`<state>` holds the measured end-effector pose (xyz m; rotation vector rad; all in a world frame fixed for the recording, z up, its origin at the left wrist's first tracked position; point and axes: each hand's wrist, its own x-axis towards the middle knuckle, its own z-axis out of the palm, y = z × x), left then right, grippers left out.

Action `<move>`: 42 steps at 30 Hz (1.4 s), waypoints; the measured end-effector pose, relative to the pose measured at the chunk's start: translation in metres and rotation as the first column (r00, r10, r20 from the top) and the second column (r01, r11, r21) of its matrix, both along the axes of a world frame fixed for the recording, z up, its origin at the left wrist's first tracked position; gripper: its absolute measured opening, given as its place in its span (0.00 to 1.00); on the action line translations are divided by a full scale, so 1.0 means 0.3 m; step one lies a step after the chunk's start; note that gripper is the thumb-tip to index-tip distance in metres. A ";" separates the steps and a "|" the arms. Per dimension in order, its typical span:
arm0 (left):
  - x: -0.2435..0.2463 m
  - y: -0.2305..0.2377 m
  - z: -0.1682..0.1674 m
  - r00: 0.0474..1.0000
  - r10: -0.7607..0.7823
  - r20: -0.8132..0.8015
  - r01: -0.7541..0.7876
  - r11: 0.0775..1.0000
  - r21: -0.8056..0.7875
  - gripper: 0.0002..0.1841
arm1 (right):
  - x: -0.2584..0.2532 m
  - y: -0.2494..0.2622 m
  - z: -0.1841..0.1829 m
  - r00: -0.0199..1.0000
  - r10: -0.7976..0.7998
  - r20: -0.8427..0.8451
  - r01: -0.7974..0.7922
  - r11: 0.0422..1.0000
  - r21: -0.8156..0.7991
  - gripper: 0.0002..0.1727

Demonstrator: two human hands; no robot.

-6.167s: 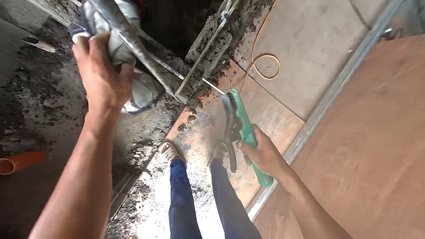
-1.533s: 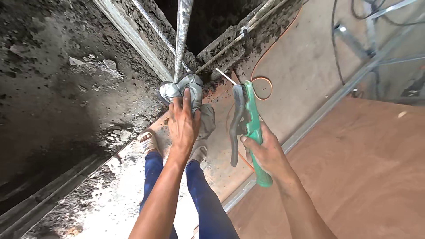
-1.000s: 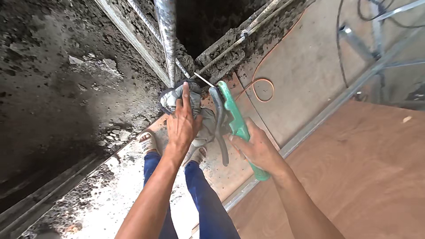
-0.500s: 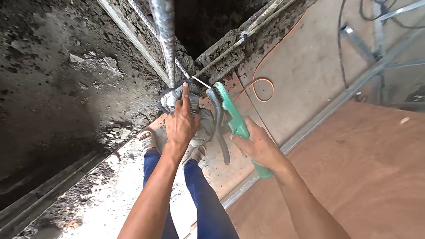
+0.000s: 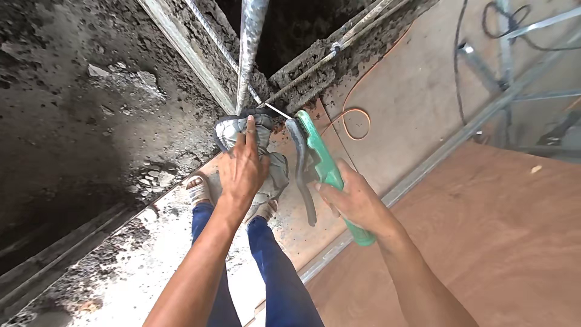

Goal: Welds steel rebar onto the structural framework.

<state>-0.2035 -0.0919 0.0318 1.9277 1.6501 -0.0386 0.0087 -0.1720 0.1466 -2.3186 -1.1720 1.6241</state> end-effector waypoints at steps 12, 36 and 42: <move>0.001 0.005 -0.004 0.999 -0.019 0.036 0.019 1.000 -0.009 0.51 | -0.036 0.006 0.020 0.999 0.007 0.042 -0.008 1.000 0.015 0.26; -0.003 -0.002 -0.022 0.999 -0.039 0.036 0.040 0.999 -0.019 0.51 | -0.070 -0.016 -0.024 0.999 -0.029 0.039 0.028 0.999 0.031 0.25; -0.001 -0.002 -0.027 0.999 -0.040 0.028 0.040 0.999 -0.017 0.51 | -0.073 -0.014 -0.020 0.998 -0.054 0.012 0.053 0.997 0.051 0.23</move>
